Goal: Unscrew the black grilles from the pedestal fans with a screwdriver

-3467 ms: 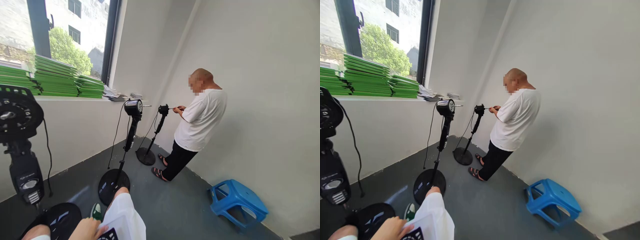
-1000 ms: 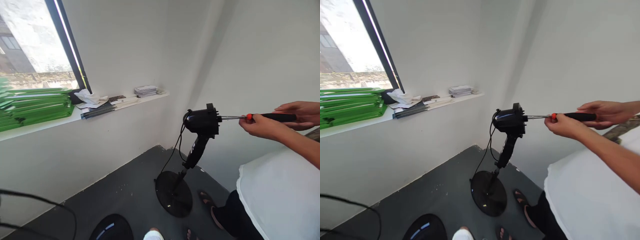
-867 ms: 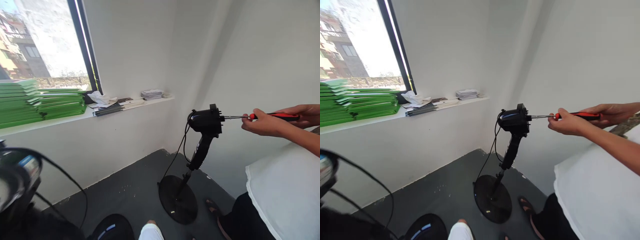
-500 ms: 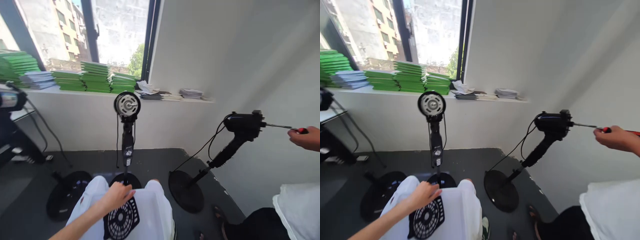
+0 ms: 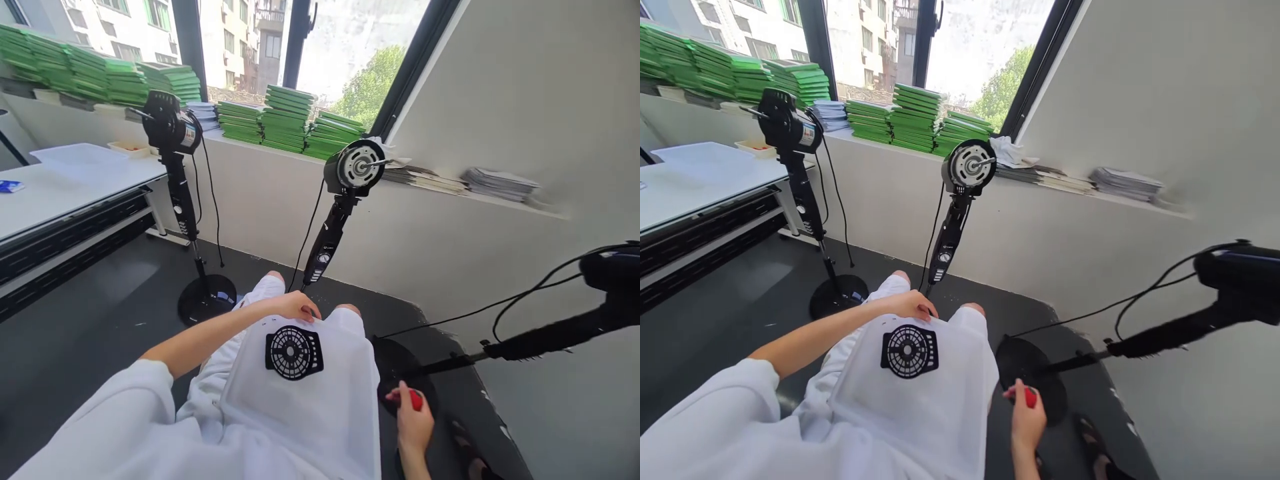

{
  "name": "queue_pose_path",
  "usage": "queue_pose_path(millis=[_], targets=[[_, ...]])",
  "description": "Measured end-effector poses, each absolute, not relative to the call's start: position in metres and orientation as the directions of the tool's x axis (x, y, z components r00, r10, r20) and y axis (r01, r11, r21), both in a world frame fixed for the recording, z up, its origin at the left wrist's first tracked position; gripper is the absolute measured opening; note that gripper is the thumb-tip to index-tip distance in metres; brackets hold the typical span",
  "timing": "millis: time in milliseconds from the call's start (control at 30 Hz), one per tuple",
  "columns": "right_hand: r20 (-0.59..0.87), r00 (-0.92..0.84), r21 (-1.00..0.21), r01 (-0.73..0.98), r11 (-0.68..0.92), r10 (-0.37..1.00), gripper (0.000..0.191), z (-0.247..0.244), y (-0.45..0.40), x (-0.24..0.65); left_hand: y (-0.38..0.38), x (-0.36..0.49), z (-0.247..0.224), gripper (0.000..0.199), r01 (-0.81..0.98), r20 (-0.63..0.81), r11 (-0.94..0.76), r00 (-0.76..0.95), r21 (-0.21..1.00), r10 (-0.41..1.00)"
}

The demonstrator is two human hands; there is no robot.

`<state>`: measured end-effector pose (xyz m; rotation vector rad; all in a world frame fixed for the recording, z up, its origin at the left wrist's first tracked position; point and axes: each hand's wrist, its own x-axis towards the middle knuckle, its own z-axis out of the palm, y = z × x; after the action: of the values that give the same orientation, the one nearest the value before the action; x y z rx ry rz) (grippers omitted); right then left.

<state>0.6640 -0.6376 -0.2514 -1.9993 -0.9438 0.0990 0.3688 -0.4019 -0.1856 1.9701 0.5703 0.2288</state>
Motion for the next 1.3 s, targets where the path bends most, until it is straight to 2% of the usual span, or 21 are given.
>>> queue_pose_path(millis=[67,133,233,267,333,367,433,500,633,767,833,867,900,933,1000,1067,1167,1300], targets=[[0.334,0.702,-0.756,0.598,-0.265,0.629,0.053,-0.241,-0.627,0.673,-0.395,0.374,-0.184,0.024,0.300,-0.104,-0.349,0.870,0.888,0.481],[0.360,0.615,-0.734,0.651,-0.194,0.702,0.046,-0.227,-0.616,0.670,-0.388,0.381,-0.188,0.020,0.308,-0.119,-0.336,0.868,0.890,0.481],[0.316,0.306,-0.665,0.746,-0.020,0.898,0.027,-0.211,-0.603,0.638,-0.377,0.393,-0.204,0.019,0.294,-0.120,-0.311,0.872,0.904,0.474],[0.283,0.140,-0.615,0.786,0.067,0.949,0.019,-0.210,-0.598,0.623,-0.374,0.396,-0.211,0.020,0.287,-0.124,-0.298,0.877,0.910,0.465],[0.160,-0.296,-0.315,0.889,0.333,0.942,0.029,-0.214,-0.590,0.593,-0.369,0.399,-0.224,0.021,0.284,-0.147,-0.262,0.885,0.922,0.441],[0.091,-0.406,-0.215,0.884,0.416,0.909,0.035,-0.219,-0.586,0.580,-0.368,0.400,-0.230,0.022,0.286,-0.164,-0.241,0.890,0.927,0.426],[0.005,-0.491,-0.151,0.860,0.486,0.871,0.038,-0.233,-0.578,0.559,-0.369,0.399,-0.240,0.026,0.288,-0.185,-0.203,0.892,0.936,0.414],[-0.034,-0.499,-0.194,0.853,0.484,0.866,0.037,-0.247,-0.571,0.547,-0.372,0.396,-0.245,0.029,0.290,-0.185,-0.190,0.883,0.938,0.432],[-0.086,-0.513,-0.303,0.830,0.468,0.854,0.037,-0.256,-0.561,0.542,-0.376,0.390,-0.244,0.028,0.305,-0.140,-0.218,0.821,0.927,0.554],[-0.091,-0.506,-0.449,0.790,0.418,0.858,0.023,-0.235,-0.555,0.555,-0.370,0.380,-0.239,0.038,0.168,-0.098,-0.048,0.759,0.985,0.644],[-0.096,-0.378,-0.649,0.725,0.230,0.921,0.012,-0.220,-0.552,0.564,-0.369,0.372,-0.237,0.053,0.060,-0.071,0.041,0.712,0.997,0.699],[-0.132,-0.254,-0.782,0.621,0.057,0.958,0.021,-0.213,-0.551,0.568,-0.370,0.367,-0.236,0.062,0.013,-0.064,0.077,0.694,0.997,0.717],[-0.211,-0.110,-0.885,0.443,-0.143,0.971,0.033,-0.206,-0.550,0.571,-0.373,0.362,-0.236,0.069,-0.027,-0.064,0.113,0.683,0.993,0.728],[-0.323,0.021,-0.923,0.213,-0.320,0.946,0.043,-0.199,-0.549,0.573,-0.378,0.357,-0.235,0.074,-0.058,-0.075,0.156,0.680,0.986,0.729],[-0.518,0.163,-0.853,-0.167,-0.494,0.840,0.057,-0.188,-0.546,0.574,-0.392,0.350,-0.234,0.080,-0.103,-0.119,0.268,0.707,0.958,0.697],[-0.606,0.202,-0.779,-0.347,-0.522,0.770,0.063,-0.178,-0.543,0.572,-0.406,0.346,-0.230,0.082,-0.136,-0.153,0.370,0.742,0.919,0.653],[-0.616,0.218,-0.757,-0.431,-0.492,0.757,0.066,-0.168,-0.539,0.567,-0.419,0.345,-0.217,0.075,-0.175,-0.166,0.435,0.751,0.883,0.639],[-0.571,0.202,-0.787,-0.411,-0.461,0.795,0.065,-0.167,-0.537,0.568,-0.420,0.350,-0.193,0.055,-0.174,-0.197,0.421,0.685,0.890,0.701]])
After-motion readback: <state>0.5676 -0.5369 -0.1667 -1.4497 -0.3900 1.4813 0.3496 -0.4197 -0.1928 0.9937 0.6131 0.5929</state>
